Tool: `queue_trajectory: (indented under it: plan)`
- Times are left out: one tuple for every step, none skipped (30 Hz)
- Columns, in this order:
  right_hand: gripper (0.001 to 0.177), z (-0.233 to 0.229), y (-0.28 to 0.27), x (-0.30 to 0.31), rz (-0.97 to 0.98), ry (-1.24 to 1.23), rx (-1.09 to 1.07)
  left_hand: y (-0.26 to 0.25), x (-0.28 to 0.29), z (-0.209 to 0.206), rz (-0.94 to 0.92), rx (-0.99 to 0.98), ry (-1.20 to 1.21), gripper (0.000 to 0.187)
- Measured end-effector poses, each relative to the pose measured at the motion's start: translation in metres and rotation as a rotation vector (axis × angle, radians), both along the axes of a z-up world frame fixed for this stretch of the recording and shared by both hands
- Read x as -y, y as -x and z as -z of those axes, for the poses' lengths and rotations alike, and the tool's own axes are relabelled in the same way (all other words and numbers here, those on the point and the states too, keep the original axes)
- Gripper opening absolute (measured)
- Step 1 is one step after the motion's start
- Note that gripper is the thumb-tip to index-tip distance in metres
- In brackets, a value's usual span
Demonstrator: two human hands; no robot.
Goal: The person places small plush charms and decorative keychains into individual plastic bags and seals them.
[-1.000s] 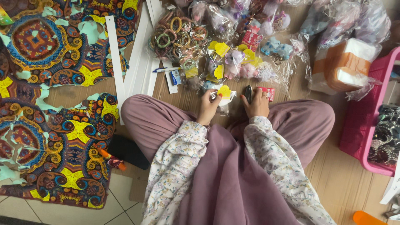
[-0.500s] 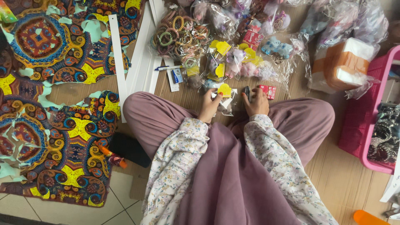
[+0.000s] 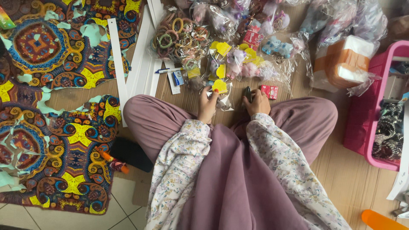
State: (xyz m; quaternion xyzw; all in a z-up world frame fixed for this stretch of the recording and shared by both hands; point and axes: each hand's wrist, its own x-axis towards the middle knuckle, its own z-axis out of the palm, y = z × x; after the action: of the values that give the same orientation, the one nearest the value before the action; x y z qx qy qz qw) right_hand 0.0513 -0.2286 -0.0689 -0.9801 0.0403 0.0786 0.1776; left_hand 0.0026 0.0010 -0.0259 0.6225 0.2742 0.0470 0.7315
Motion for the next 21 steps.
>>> queue_trajectory:
  plan:
    - [0.049,-0.004,-0.002,-0.005,0.002,0.001,0.001,0.0,-0.002,-0.001,0.002,0.001,0.001,0.045]
    - [0.049,-0.009,-0.005,-0.01,0.015,0.044,-0.006,0.001,-0.004,-0.001,0.032,-0.01,0.0,0.043]
    - [0.049,-0.014,-0.007,-0.015,0.028,0.087,-0.014,0.002,-0.006,-0.002,0.062,-0.021,-0.001,0.042]
    - [0.049,-0.013,-0.007,-0.017,0.029,0.087,-0.014,0.003,-0.003,-0.003,0.063,-0.021,-0.002,0.042]
    - [0.05,-0.013,-0.01,-0.02,0.065,0.085,-0.049,0.002,-0.001,-0.004,0.063,-0.026,-0.006,0.043]
    - [0.051,-0.013,-0.013,-0.024,0.1,0.084,-0.085,0.001,0.001,-0.006,0.063,-0.031,-0.01,0.045]
    - [0.051,-0.008,-0.016,-0.022,0.1,0.082,-0.083,0.0,0.0,-0.003,0.063,-0.029,-0.011,0.045]
    - [0.05,-0.003,-0.02,-0.021,0.135,0.042,-0.148,-0.001,0.0,0.001,0.062,-0.033,-0.008,0.045]
    - [0.048,0.003,-0.022,-0.017,0.169,0.004,-0.215,-0.001,0.001,0.005,0.061,-0.04,-0.001,0.045]
    - [0.048,0.004,-0.023,-0.009,0.169,0.004,-0.215,0.0,0.001,0.002,0.061,-0.041,-0.001,0.045]
    - [0.05,0.005,-0.025,-0.001,0.144,-0.091,-0.169,0.001,0.002,-0.002,0.059,-0.042,0.015,0.044]
    - [0.052,0.006,-0.027,0.008,0.118,-0.187,-0.122,0.001,0.003,-0.005,0.056,-0.042,0.032,0.043]
    - [0.052,0.001,-0.028,0.013,0.118,-0.186,-0.122,0.0,0.003,0.0,0.057,-0.042,0.033,0.043]
    - [0.051,-0.004,-0.029,0.019,0.111,-0.353,-0.055,-0.001,0.003,0.004,0.05,-0.04,0.072,0.043]
    - [0.05,-0.009,-0.03,0.024,0.103,-0.52,0.014,-0.002,0.003,0.009,0.043,-0.038,0.11,0.044]
    - [0.05,-0.014,-0.03,0.031,0.103,-0.518,0.014,-0.002,0.004,0.005,0.043,-0.038,0.112,0.044]
    - [0.042,-0.019,-0.032,0.037,0.168,-0.537,0.036,-0.002,0.005,0.001,0.032,-0.025,0.124,0.045]
    - [0.034,-0.025,-0.034,0.043,0.232,-0.555,0.058,-0.002,0.006,-0.003,0.02,-0.013,0.137,0.047]
    - [0.034,-0.039,-0.033,0.034,0.231,-0.555,0.059,-0.003,0.008,-0.01,0.019,-0.011,0.138,0.047]
    - [0.023,-0.053,-0.031,0.025,0.263,-0.773,0.041,-0.004,0.009,-0.018,0.03,-0.011,0.199,0.041]
    - [0.014,-0.066,-0.027,0.017,0.295,-0.992,0.02,-0.003,0.011,-0.026,0.041,-0.014,0.259,0.035]
